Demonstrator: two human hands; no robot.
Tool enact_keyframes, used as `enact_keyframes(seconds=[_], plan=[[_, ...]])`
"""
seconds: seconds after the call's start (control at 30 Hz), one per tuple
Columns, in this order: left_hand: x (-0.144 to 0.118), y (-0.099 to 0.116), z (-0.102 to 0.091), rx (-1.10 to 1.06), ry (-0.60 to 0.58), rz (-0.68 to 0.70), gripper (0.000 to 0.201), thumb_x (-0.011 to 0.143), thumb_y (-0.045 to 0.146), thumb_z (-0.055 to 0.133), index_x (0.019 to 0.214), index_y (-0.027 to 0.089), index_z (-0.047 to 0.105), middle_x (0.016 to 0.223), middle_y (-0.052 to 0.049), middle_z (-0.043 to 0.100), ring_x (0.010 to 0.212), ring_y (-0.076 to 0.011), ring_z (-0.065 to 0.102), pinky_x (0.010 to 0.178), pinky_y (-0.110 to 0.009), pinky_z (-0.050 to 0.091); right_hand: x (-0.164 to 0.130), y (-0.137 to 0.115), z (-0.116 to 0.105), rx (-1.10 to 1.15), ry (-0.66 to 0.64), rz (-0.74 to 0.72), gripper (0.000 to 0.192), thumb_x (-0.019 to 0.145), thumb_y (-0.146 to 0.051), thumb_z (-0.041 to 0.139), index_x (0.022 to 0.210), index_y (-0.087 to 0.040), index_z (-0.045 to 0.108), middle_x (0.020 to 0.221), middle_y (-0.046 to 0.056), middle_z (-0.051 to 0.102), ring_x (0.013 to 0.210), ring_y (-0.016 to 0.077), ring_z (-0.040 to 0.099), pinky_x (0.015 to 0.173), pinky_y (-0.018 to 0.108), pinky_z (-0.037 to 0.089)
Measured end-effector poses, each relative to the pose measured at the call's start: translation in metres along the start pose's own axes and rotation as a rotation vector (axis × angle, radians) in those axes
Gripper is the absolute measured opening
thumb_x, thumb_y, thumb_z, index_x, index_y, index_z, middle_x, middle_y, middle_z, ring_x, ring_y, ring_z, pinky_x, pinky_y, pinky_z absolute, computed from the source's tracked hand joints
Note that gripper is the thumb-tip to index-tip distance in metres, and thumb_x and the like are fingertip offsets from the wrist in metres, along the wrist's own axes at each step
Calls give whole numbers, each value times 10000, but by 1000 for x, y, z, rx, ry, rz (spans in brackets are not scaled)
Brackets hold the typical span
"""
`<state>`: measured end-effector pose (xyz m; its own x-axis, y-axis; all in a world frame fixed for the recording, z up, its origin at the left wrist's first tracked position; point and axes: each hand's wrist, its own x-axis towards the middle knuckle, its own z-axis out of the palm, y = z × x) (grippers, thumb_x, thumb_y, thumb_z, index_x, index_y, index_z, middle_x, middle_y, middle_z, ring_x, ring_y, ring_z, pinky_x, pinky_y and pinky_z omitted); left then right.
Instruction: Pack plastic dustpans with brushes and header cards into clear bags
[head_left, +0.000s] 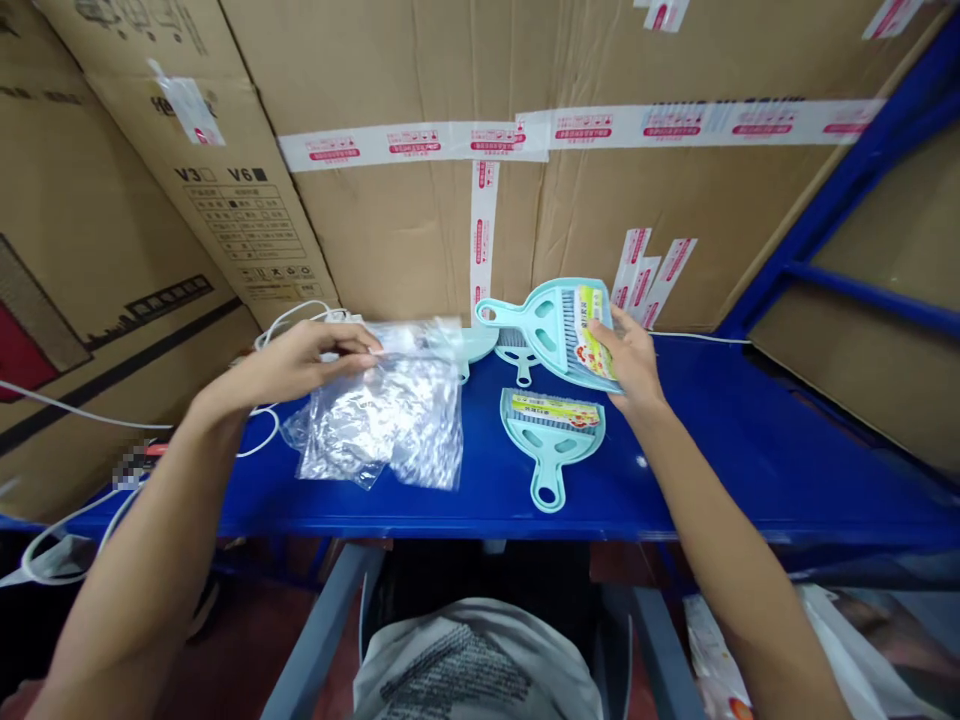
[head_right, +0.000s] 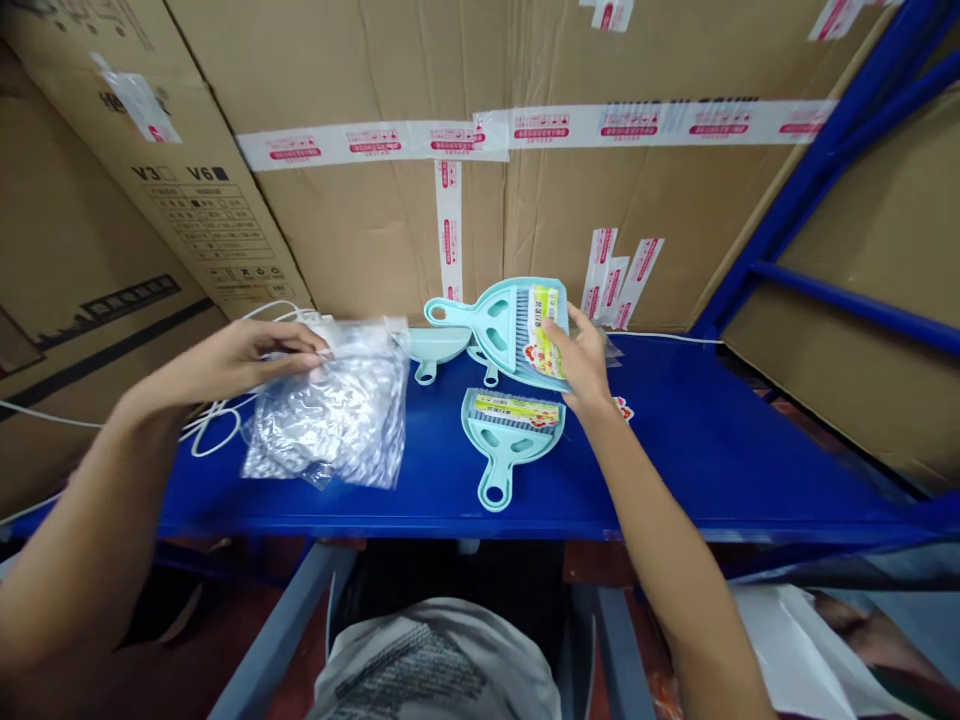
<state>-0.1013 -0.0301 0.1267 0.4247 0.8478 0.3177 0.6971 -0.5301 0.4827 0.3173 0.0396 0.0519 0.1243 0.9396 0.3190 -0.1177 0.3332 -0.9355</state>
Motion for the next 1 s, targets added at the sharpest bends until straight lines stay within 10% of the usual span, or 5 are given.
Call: enact_keyframes(seconds=[0.23,0.67,1.0], plan=[[57,17,47,-226,-474,285,170,910,441,771,962,311,867,898,-102,805,813,-232,756,772,-390,626,-9,-16,-7,-205,-180,-37,900,782,-552,861,1560,-285,497,1085,61,820,898,278,799,739,416,681],[54,28,97,-175,-234,408,211,822,134,854,877,334,811,913,-17,799,1068,-235,640,1009,-419,539,-30,-16,25,-249,-530,261,833,813,-415,882,1549,-252,528,953,51,825,691,214,778,565,312,645],[51,21,107,-274,-187,513,123,863,179,855,930,280,833,922,-44,778,1133,-251,547,1021,-404,467,-19,-20,23,-258,-418,287,846,756,-383,936,1498,-229,557,856,36,817,610,200,751,509,289,621]])
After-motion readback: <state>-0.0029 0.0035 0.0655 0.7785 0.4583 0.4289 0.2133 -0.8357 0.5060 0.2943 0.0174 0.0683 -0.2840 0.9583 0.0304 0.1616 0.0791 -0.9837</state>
